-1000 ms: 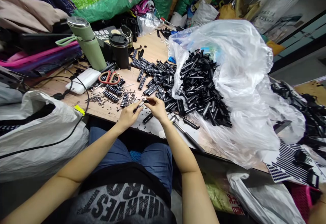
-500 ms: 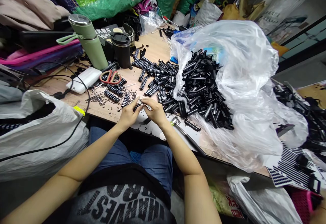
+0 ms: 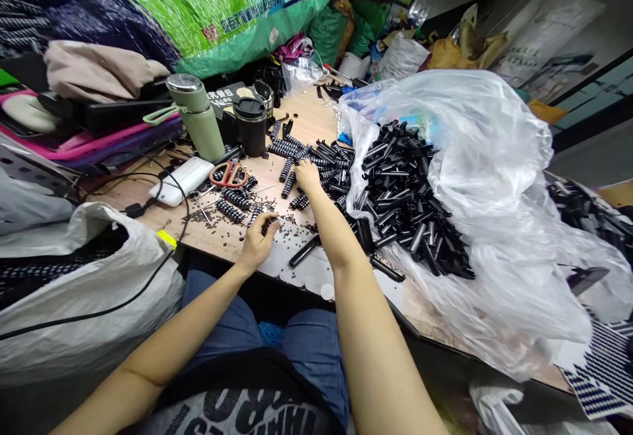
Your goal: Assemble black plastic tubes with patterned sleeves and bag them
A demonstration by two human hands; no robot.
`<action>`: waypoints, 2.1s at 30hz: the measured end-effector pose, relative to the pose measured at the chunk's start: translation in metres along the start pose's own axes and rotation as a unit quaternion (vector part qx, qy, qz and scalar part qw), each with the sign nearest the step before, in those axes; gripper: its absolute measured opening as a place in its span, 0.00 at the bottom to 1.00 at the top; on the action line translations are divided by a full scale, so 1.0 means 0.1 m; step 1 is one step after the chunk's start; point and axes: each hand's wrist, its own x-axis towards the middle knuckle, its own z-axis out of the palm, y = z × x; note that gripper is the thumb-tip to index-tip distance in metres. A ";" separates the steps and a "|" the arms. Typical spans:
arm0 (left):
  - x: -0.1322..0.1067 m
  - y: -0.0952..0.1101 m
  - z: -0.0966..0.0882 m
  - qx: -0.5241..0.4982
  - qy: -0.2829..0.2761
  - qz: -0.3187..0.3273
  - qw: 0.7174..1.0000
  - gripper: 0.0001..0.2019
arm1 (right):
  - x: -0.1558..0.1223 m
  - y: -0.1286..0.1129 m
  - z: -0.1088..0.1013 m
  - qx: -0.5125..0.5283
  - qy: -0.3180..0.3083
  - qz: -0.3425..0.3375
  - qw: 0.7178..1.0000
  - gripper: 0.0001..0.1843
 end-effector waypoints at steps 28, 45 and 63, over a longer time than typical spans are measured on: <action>-0.02 0.08 0.07 0.021 -0.013 0.033 0.999 0.22 | -1.83 -0.45 -0.54 0.323 0.092 -0.167 0.927 0.16; -0.13 -0.14 0.23 -0.097 -0.020 -0.023 0.995 0.16 | 0.75 -0.67 0.24 0.093 0.009 -0.004 0.996 0.13; -0.19 0.01 0.11 -0.291 0.011 -0.166 0.942 0.19 | -2.45 -0.55 0.08 0.123 0.071 -0.042 0.989 0.16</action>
